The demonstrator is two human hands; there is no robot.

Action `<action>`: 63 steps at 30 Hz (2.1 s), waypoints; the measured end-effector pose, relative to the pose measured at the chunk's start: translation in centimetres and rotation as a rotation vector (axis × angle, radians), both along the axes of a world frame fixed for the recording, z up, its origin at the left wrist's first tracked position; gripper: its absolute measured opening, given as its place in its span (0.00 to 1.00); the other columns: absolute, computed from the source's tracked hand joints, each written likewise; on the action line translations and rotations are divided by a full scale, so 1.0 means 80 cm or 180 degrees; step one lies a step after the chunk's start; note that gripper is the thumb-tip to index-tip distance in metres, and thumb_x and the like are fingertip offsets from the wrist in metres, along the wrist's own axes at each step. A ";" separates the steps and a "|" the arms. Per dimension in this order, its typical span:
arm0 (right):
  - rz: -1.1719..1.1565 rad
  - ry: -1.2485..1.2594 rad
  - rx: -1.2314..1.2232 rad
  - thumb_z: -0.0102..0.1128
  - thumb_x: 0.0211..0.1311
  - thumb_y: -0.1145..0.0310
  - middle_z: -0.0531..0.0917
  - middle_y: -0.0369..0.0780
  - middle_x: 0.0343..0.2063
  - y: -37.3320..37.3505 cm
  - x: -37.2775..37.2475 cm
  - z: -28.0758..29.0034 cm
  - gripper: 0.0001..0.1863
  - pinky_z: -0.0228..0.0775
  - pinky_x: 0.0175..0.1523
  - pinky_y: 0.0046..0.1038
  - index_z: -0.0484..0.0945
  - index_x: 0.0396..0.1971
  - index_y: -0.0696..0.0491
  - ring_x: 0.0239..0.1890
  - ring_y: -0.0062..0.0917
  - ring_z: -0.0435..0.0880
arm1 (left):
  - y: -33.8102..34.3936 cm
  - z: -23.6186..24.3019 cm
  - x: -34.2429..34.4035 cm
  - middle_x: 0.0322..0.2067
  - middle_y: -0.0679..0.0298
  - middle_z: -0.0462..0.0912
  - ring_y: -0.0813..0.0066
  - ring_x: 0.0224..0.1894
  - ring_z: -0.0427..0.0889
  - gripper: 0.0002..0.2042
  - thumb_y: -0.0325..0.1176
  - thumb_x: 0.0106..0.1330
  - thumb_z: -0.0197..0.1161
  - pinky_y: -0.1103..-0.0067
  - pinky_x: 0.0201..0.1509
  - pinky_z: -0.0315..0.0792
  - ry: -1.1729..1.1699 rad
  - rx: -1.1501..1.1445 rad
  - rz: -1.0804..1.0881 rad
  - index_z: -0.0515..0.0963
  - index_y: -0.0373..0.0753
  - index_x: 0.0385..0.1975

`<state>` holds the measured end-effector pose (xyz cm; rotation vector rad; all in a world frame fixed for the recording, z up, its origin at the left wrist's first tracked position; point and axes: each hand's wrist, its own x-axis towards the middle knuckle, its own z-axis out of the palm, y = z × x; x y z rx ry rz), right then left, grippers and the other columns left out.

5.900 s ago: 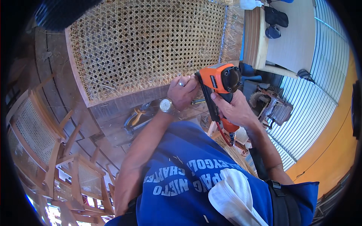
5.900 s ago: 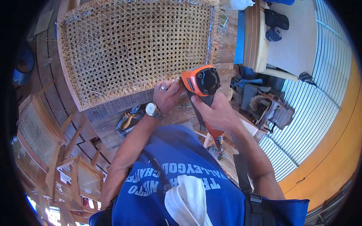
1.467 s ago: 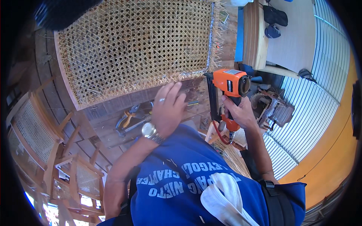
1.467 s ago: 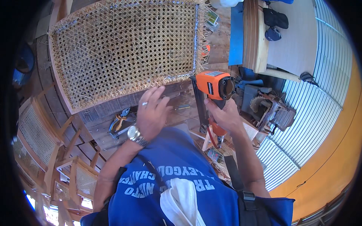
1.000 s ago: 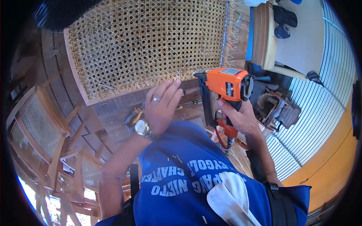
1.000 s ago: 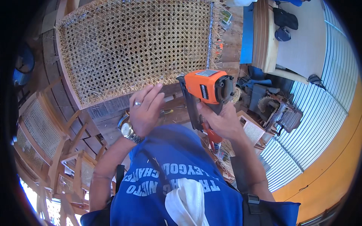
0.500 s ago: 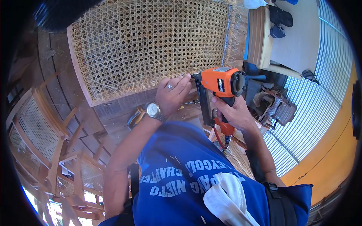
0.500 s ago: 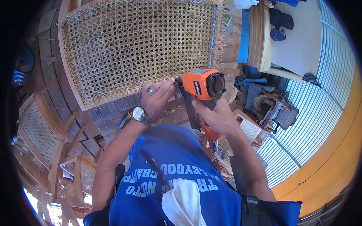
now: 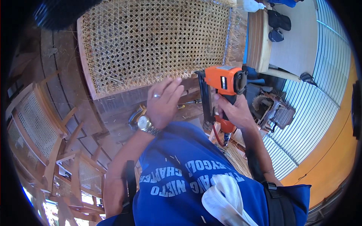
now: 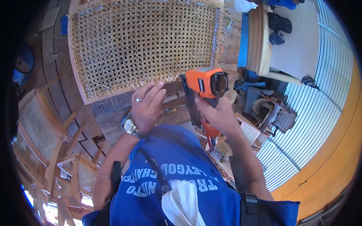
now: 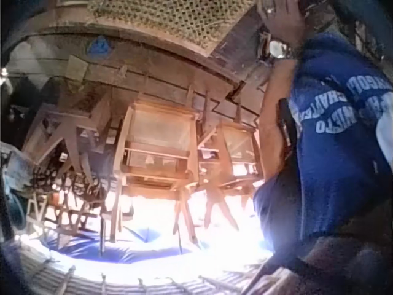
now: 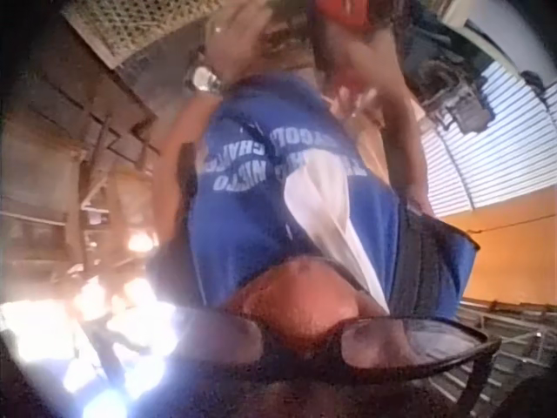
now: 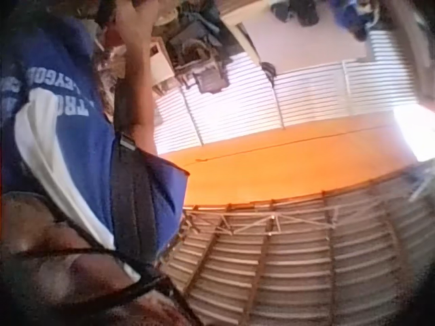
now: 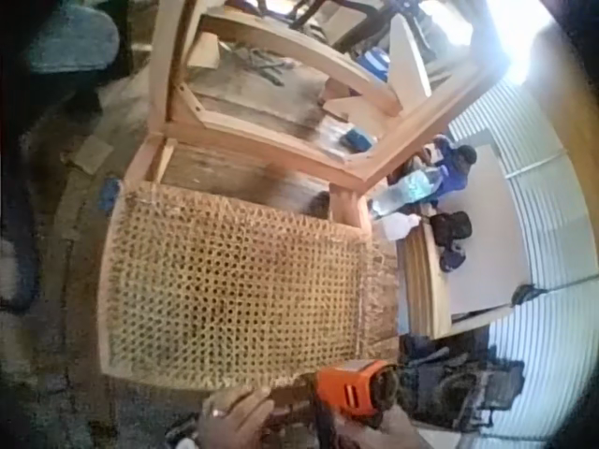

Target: Attaching rattan cane webbing to a wooden chair frame using various tools.

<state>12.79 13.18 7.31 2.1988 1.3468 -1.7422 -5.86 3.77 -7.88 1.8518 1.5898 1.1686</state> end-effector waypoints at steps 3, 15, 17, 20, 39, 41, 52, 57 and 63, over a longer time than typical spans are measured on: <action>0.0097 -0.0014 -0.0100 0.59 0.72 0.66 0.77 0.31 0.16 0.002 0.004 -0.004 0.08 0.66 0.24 0.21 0.78 0.40 0.55 0.17 0.15 0.75 | -0.023 0.006 -0.012 0.58 0.63 0.80 0.60 0.61 0.75 0.17 0.28 0.57 0.72 0.63 0.60 0.69 0.0202 -0.0406 0.0298 0.81 0.41 0.47; 0.0030 0.0128 -0.0062 0.59 0.71 0.67 0.76 0.31 0.17 -0.005 -0.016 -0.005 0.07 0.66 0.24 0.21 0.77 0.41 0.54 0.17 0.14 0.75 | -0.031 -0.012 -0.020 0.61 0.65 0.77 0.57 0.64 0.71 0.18 0.29 0.57 0.72 0.61 0.61 0.68 0.0200 -0.0551 0.0252 0.80 0.41 0.49; 0.0022 0.0088 -0.0065 0.59 0.71 0.68 0.76 0.31 0.17 -0.006 -0.019 -0.005 0.06 0.66 0.24 0.21 0.77 0.41 0.54 0.17 0.14 0.75 | -0.027 -0.011 -0.020 0.60 0.64 0.78 0.57 0.64 0.72 0.18 0.28 0.56 0.70 0.61 0.61 0.69 0.0202 -0.0515 0.0260 0.80 0.40 0.48; 0.0198 -0.0088 -0.0161 0.60 0.71 0.68 0.76 0.31 0.17 -0.008 -0.015 -0.010 0.06 0.66 0.23 0.20 0.77 0.42 0.54 0.16 0.14 0.75 | -0.028 -0.012 -0.021 0.59 0.64 0.78 0.57 0.63 0.72 0.19 0.28 0.54 0.69 0.61 0.60 0.69 0.0209 -0.0483 0.0272 0.80 0.40 0.48; 0.0367 -0.0264 -0.0105 0.60 0.71 0.66 0.77 0.30 0.16 -0.005 -0.028 -0.012 0.08 0.66 0.24 0.19 0.78 0.38 0.54 0.17 0.13 0.75 | -0.032 -0.006 -0.034 0.59 0.63 0.79 0.55 0.63 0.73 0.18 0.27 0.56 0.72 0.61 0.62 0.69 -0.0098 -0.0573 0.0134 0.80 0.39 0.48; 0.0345 -0.0189 0.0043 0.60 0.70 0.66 0.77 0.30 0.18 -0.009 -0.024 -0.008 0.08 0.67 0.24 0.19 0.78 0.40 0.55 0.17 0.13 0.75 | -0.033 0.009 -0.054 0.59 0.61 0.79 0.55 0.63 0.74 0.19 0.27 0.57 0.73 0.62 0.62 0.69 -0.0203 -0.0426 0.0341 0.80 0.39 0.49; 0.0141 -0.0328 0.0022 0.59 0.72 0.66 0.76 0.31 0.18 -0.011 -0.019 -0.006 0.11 0.67 0.23 0.20 0.77 0.47 0.56 0.17 0.13 0.75 | 0.004 -0.023 -0.215 0.53 0.56 0.82 0.68 0.55 0.79 0.19 0.37 0.74 0.61 0.73 0.61 0.71 -0.0922 -0.0902 0.2910 0.75 0.31 0.57; 0.0178 -0.0369 -0.0048 0.59 0.72 0.66 0.76 0.31 0.17 -0.007 -0.026 -0.007 0.11 0.66 0.23 0.20 0.77 0.47 0.56 0.17 0.14 0.75 | 0.001 -0.068 -0.220 0.36 0.69 0.78 0.83 0.38 0.71 0.22 0.48 0.78 0.53 0.82 0.43 0.67 -0.1731 -0.1512 0.2513 0.78 0.32 0.52; -0.0008 -0.0124 -0.0116 0.59 0.72 0.67 0.76 0.31 0.16 0.003 -0.020 -0.006 0.11 0.66 0.23 0.20 0.78 0.48 0.56 0.16 0.15 0.76 | 0.002 -0.075 -0.221 0.33 0.74 0.76 0.87 0.35 0.68 0.23 0.52 0.77 0.53 0.85 0.39 0.64 -0.2623 -0.1496 0.2598 0.79 0.34 0.49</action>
